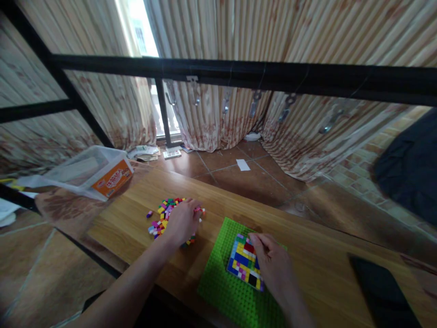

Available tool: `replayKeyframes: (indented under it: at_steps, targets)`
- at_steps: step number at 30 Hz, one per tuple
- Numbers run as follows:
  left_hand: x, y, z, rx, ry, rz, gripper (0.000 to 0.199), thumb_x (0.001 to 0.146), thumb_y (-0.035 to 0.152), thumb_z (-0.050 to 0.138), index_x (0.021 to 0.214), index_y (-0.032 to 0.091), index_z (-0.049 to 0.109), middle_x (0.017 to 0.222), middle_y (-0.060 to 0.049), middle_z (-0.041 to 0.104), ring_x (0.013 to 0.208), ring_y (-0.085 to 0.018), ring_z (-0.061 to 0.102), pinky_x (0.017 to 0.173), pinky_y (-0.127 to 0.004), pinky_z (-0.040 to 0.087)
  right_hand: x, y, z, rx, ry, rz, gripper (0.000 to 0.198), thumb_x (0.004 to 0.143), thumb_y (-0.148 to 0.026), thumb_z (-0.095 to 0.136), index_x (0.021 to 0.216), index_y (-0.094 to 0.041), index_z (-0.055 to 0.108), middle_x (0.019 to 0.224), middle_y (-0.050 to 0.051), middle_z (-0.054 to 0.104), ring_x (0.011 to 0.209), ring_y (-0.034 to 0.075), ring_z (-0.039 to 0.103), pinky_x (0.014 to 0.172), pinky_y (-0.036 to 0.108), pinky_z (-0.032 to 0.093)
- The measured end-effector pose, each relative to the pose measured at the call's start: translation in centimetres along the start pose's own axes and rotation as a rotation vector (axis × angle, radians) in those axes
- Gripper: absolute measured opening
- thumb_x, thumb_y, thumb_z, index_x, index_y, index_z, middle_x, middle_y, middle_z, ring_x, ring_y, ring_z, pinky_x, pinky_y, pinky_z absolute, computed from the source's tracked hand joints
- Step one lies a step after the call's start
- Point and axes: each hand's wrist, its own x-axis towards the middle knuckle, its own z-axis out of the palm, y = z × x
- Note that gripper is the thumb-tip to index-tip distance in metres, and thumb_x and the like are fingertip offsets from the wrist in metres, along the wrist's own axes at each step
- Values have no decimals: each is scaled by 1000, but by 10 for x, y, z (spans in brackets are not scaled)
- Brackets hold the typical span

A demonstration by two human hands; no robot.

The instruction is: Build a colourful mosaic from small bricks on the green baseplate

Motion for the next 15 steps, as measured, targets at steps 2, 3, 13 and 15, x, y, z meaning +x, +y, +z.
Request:
replayKeyframes:
  at_steps: [2,3,13,15]
  targets:
    - [6,-10,-4,58,0,-3,21,86,14,50,93,17,70,97,-10,68,95,-22,63,86,-32,48,0,1,-2,-8,6,3,39,87,-56,52,87,-26,77,90,6,77,82,26,69,72,36,51]
    - [7,-14,-3,73,1,14,22,85,13,50,94,17,70,98,-10,68,96,-23,62,87,-33,47,0,2,-3,-7,5,11,39,86,-57,52,88,-26,77,91,6,77,83,27,69,74,36,51]
    - [16,-20,18,148,-36,138,24,81,7,49,84,16,70,95,-10,68,96,-24,59,90,-35,46,1,-2,-9,48,-3,53,39,86,-57,53,88,-24,75,96,7,76,91,27,69,82,38,49]
    - [16,-18,16,111,-19,137,22,83,7,49,82,16,69,93,-10,67,95,-23,59,90,-34,46,0,-4,-11,51,23,45,38,86,-55,54,88,-24,75,98,7,76,93,27,68,83,39,49]
